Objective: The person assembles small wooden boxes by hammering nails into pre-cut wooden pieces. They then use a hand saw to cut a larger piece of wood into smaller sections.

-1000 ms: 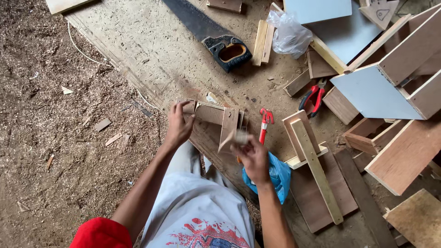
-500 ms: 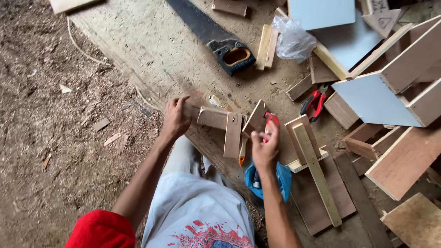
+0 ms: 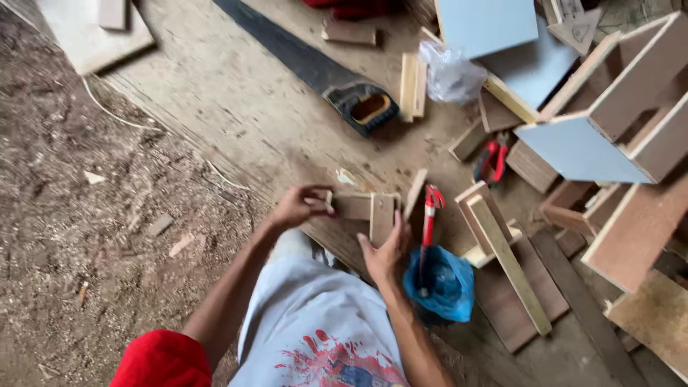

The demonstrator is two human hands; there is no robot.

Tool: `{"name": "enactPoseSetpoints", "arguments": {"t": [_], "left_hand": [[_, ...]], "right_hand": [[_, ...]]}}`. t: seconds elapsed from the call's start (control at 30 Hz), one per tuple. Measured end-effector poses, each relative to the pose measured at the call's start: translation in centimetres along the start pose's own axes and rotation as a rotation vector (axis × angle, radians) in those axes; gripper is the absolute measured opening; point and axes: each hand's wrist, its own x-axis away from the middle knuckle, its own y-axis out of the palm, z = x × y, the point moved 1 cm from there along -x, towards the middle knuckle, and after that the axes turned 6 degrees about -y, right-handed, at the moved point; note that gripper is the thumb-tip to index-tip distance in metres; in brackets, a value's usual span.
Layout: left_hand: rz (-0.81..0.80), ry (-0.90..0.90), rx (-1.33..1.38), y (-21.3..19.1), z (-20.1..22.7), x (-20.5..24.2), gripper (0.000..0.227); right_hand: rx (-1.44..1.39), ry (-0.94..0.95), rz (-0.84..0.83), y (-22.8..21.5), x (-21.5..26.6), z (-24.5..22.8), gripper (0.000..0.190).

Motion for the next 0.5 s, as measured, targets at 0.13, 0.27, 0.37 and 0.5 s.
{"name": "enactPoseSetpoints", "arguments": {"t": [0.13,0.27,0.37,0.5], "left_hand": [[-0.036,0.146,-0.117,-1.2,0.6,-0.1,0.078],[0.084,0.433,-0.416,-1.5,0.9,0.6,0.081],[0.059,0.556,-0.401,-2.3,2.8,1.0,0.084],[0.062,0.628,-0.453,-3.0,6.2,2.6,0.081]], "right_hand": [[-0.087,0.026,0.035,-0.4,-1.9,-1.4,0.095],[-0.306,0.389,-0.046,-1.7,-1.8,-1.8,0.088],[-0.554,0.609,-0.053,-2.2,-2.8,-2.7,0.08],[-0.78,0.656,-0.116,-3.3,-3.1,-3.2,0.071]]}}
